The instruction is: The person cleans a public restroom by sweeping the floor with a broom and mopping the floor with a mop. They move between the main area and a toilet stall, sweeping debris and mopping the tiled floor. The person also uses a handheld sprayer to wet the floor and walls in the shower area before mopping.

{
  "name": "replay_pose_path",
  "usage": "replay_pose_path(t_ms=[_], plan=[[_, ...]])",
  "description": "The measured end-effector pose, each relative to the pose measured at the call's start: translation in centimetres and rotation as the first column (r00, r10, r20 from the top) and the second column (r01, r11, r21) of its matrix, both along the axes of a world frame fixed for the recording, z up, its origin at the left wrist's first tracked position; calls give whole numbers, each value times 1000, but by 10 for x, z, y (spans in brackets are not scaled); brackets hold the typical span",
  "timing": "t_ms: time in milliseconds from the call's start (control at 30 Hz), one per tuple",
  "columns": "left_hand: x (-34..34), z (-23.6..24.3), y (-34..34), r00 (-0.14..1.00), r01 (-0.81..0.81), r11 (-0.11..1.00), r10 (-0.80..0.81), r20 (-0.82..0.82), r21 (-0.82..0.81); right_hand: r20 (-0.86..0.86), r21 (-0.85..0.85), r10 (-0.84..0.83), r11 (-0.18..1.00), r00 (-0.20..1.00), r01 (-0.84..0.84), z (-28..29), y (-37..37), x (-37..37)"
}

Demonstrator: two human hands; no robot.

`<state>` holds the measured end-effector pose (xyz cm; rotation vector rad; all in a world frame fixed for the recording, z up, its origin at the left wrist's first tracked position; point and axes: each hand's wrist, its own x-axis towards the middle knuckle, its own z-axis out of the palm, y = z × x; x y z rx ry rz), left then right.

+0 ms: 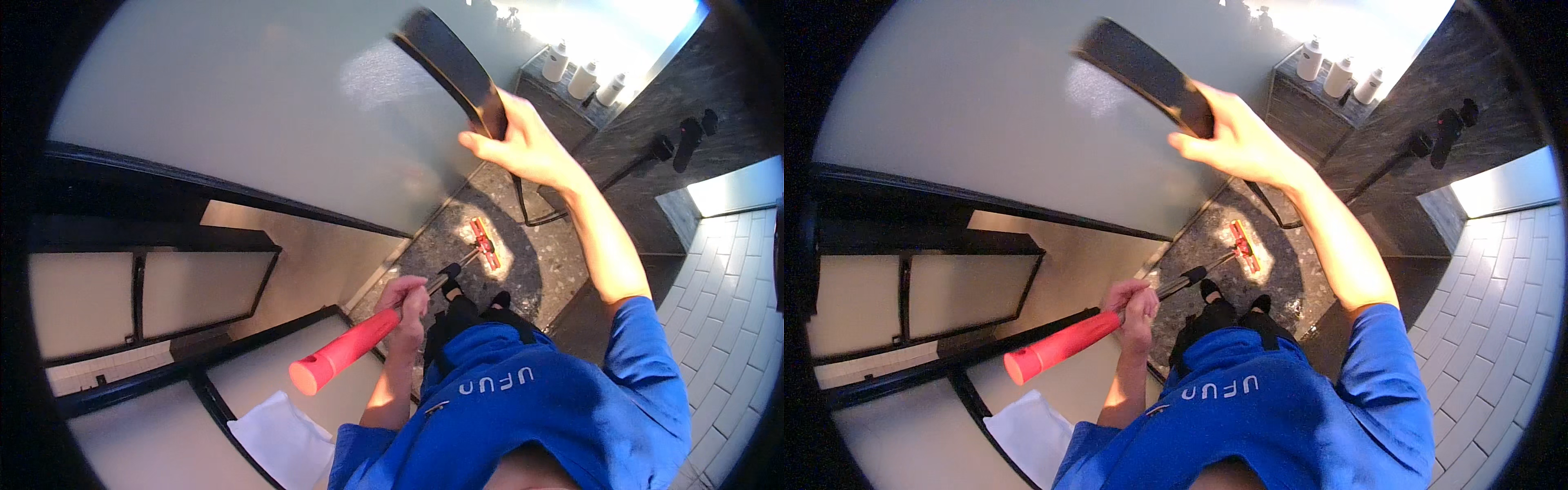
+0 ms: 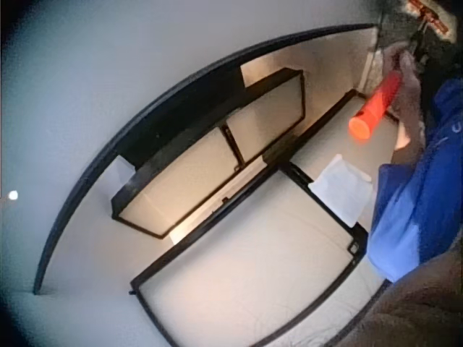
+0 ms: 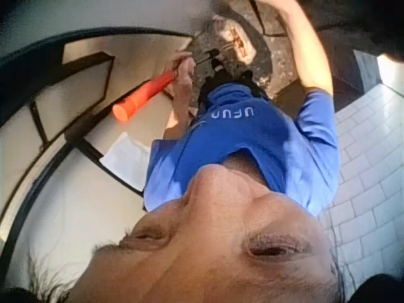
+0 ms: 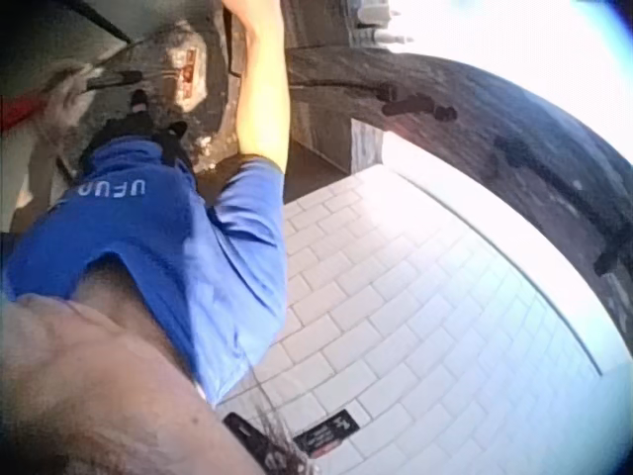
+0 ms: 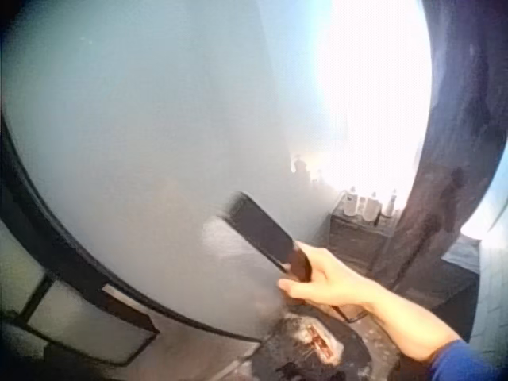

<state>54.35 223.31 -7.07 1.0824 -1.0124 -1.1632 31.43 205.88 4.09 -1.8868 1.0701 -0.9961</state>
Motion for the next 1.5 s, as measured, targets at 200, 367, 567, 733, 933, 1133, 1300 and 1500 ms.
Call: replay_pose_path(t_ms=[200,367,567,733,933,1133,1300,1500], plan=[[-10,2,0,999,33,999,-33,-12,-21,15,-78,287,956,958,-285,30,0,66],[0,-4,4,1000,-14,1000,14,-14,-26,-151,248,240,948,959,-198,-98,-5,56],[14,-3,13,998,-58,998,58,-27,-4,-195,274,-327,887,925,371,-227,-16,-29],[13,0,-1,1000,-25,999,25,17,-30,-11,75,-427,901,904,426,-237,-40,-78],[18,-3,-17,997,51,998,-53,-59,-35,-198,115,-575,791,794,601,-205,-23,-102],[9,-1,-28,995,91,994,-89,35,-59,-241,183,-662,687,709,703,-226,8,-145],[3,3,-37,991,136,989,-135,18,-66,-17,55,-673,737,739,673,-227,12,-150],[-3,5,-40,989,149,987,-147,31,-63,-88,152,-713,680,696,717,-236,28,-153]])
